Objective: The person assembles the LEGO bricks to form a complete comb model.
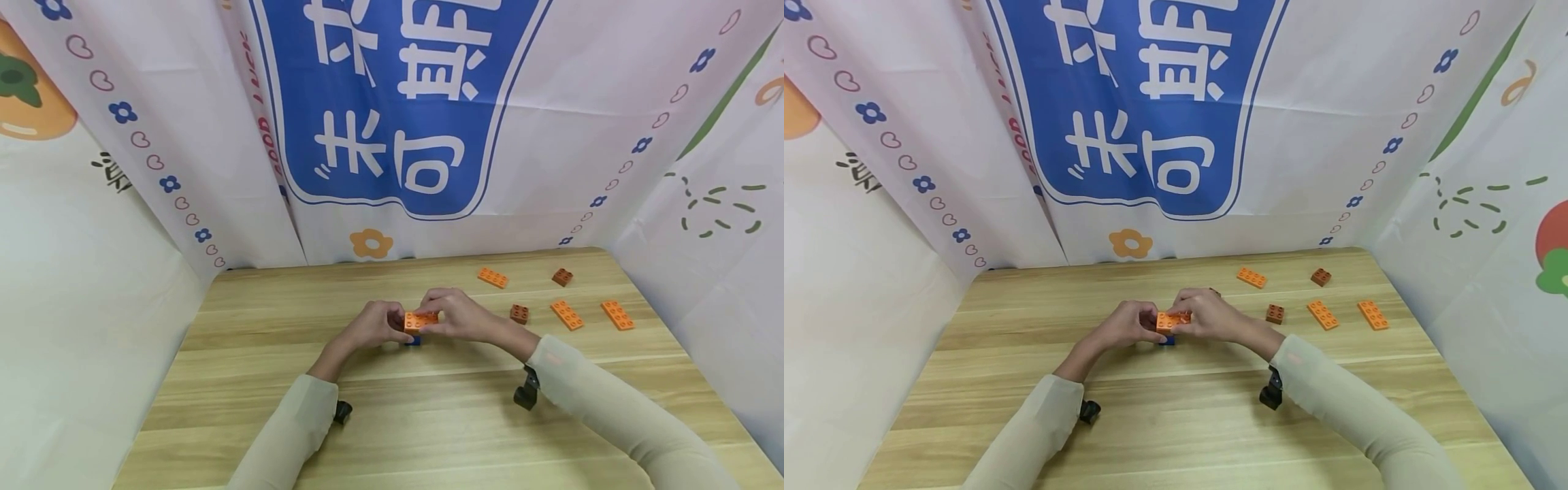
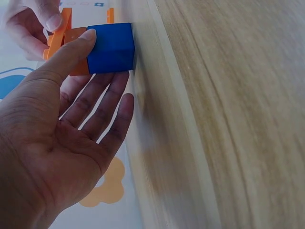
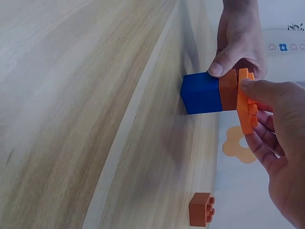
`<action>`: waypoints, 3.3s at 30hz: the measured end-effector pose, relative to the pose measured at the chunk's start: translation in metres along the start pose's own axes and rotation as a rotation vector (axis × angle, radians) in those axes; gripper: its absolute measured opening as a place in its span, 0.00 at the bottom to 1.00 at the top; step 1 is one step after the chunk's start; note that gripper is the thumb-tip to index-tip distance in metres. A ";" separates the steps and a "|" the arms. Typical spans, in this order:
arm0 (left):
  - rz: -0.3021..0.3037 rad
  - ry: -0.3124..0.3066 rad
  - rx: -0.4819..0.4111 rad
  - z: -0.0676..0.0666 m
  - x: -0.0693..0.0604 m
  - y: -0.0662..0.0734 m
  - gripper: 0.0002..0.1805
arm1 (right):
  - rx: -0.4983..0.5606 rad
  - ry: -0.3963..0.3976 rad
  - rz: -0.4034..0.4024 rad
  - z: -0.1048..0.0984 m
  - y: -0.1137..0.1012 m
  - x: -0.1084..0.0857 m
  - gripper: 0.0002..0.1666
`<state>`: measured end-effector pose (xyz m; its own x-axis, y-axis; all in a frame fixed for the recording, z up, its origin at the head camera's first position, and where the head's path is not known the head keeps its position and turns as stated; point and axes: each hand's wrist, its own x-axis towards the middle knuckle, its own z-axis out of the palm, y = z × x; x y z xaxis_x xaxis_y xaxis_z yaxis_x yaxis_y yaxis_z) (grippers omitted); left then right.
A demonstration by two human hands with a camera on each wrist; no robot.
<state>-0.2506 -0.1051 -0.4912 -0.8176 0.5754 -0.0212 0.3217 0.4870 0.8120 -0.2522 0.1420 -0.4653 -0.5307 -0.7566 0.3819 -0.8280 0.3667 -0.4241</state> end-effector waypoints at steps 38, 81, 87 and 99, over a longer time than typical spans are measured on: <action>0.007 -0.004 0.047 -0.002 0.000 0.001 0.12 | 0.047 -0.170 0.169 -0.008 -0.002 0.019 0.20; -0.004 0.029 0.038 0.003 -0.001 0.003 0.20 | 0.075 0.007 0.256 -0.027 0.040 -0.020 0.26; -0.001 0.037 0.059 0.003 -0.001 0.003 0.21 | 0.008 0.032 0.309 -0.027 0.047 -0.024 0.25; -0.003 0.044 0.072 0.004 -0.002 0.004 0.20 | -0.019 0.065 0.352 -0.024 0.061 -0.030 0.26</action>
<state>-0.2455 -0.1020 -0.4907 -0.8382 0.5453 0.0033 0.3515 0.5356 0.7678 -0.2914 0.2003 -0.4828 -0.7940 -0.5461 0.2671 -0.5953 0.6093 -0.5238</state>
